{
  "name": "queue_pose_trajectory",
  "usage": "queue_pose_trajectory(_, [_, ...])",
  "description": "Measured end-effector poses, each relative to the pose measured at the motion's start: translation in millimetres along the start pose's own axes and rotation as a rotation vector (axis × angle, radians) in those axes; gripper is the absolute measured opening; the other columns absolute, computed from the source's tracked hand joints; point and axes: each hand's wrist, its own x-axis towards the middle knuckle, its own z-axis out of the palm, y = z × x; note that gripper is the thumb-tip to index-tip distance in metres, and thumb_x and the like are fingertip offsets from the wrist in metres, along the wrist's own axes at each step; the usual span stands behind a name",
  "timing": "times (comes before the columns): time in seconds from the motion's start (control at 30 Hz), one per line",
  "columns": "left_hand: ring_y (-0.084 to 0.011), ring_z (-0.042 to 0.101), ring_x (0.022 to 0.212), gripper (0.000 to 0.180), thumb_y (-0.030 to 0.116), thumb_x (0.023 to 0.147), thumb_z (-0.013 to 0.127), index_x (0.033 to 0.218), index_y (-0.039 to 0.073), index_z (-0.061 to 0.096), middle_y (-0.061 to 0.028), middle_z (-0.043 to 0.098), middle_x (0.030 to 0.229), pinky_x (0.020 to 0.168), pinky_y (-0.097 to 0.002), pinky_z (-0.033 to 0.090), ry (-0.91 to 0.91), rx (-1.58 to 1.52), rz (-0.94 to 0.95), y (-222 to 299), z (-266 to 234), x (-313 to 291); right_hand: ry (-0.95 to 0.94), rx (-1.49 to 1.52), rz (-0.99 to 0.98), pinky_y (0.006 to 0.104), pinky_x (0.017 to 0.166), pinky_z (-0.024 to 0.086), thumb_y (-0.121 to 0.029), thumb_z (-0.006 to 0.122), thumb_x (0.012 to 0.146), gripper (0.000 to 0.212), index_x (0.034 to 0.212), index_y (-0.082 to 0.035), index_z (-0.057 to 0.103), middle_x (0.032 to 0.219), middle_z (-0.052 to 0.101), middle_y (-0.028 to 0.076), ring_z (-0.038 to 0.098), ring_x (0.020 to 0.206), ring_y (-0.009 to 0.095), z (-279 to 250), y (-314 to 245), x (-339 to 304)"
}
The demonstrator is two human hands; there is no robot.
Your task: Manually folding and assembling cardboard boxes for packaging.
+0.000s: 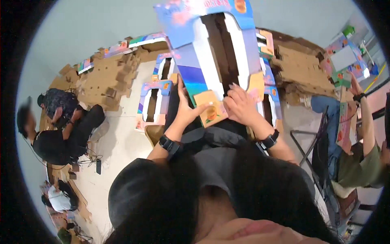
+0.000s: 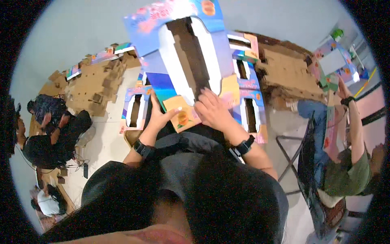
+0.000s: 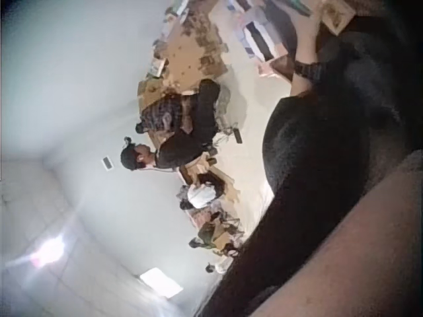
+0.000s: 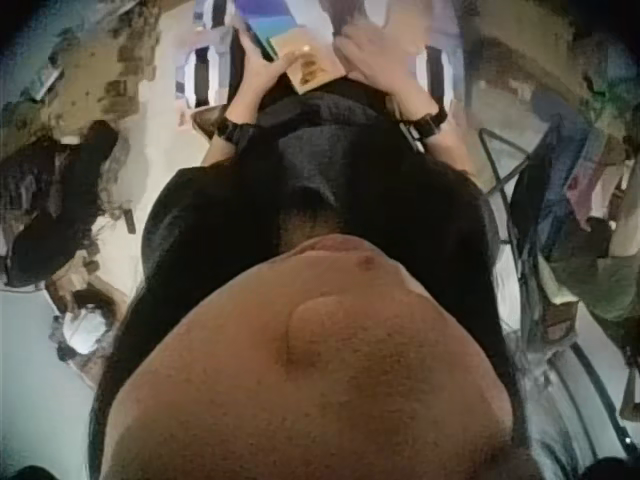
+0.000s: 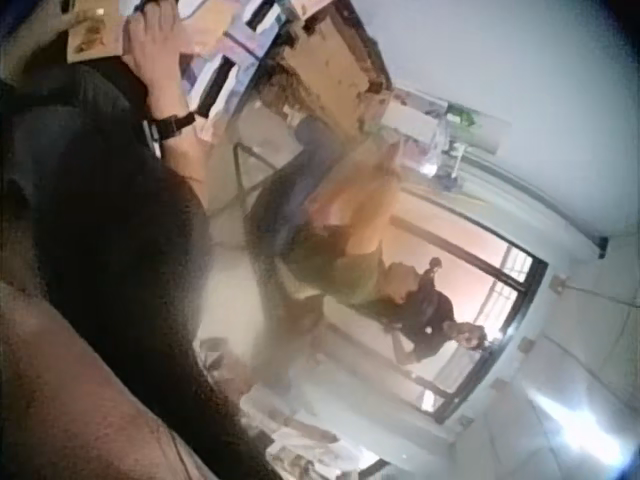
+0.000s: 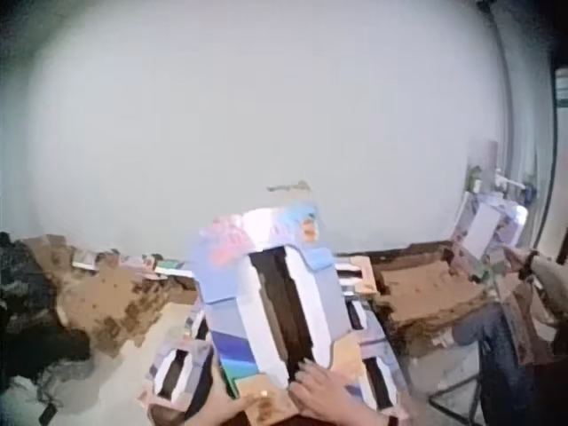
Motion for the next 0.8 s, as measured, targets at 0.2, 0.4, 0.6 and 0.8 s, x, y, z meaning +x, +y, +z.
queue_pose_trajectory(0.2, [-0.0256,0.041,0.122,0.113,0.017,0.068,0.078,0.143,0.008,-0.005,-0.0159,0.031,0.134,0.099,-0.0379,0.037,-0.100,0.009,-0.017,-1,0,4,0.139,0.048,0.046,0.0426,0.092,0.039,-0.042,0.077,0.061,0.065,0.110,-0.008,0.054,0.118,0.052,0.016,0.047,0.114,0.034,-27,6,-18])
queue_pose_trajectory(0.4, [-0.0271,0.038,0.125,0.116,0.025,0.068,0.078,0.144,0.007,-0.007,-0.0167,0.033,0.136,0.102,-0.0367,0.033,-0.138,0.123,-0.035,-2,-12,3,0.339,0.008,0.703,0.0418,0.097,0.035,-0.030,0.075,0.070,0.077,0.131,-0.005,0.036,0.125,0.047,0.017,0.043,0.118,0.033,-28,58,-68])
queue_pose_trajectory(0.6, [-0.0262,0.037,0.126,0.116,0.023,0.072,0.075,0.143,0.008,-0.016,-0.0194,0.030,0.140,0.103,-0.0343,0.032,-0.150,0.188,0.083,-6,-9,11,0.218,1.730,1.165,0.0447,0.105,0.028,-0.041,0.060,0.084,0.070,0.139,-0.010,0.029,0.138,0.036,0.011,0.036,0.126,0.026,41,78,-149])
queue_pose_trajectory(0.8, [-0.0248,0.042,0.122,0.108,0.020,0.078,0.070,0.142,0.005,-0.016,-0.0206,0.033,0.137,0.101,-0.0340,0.034,-0.063,0.057,-0.016,-11,5,12,0.256,1.890,1.136,0.0496,0.105,0.028,-0.052,0.064,0.077,0.081,0.139,-0.013,0.030,0.139,0.037,0.008,0.036,0.128,0.028,62,89,-149])
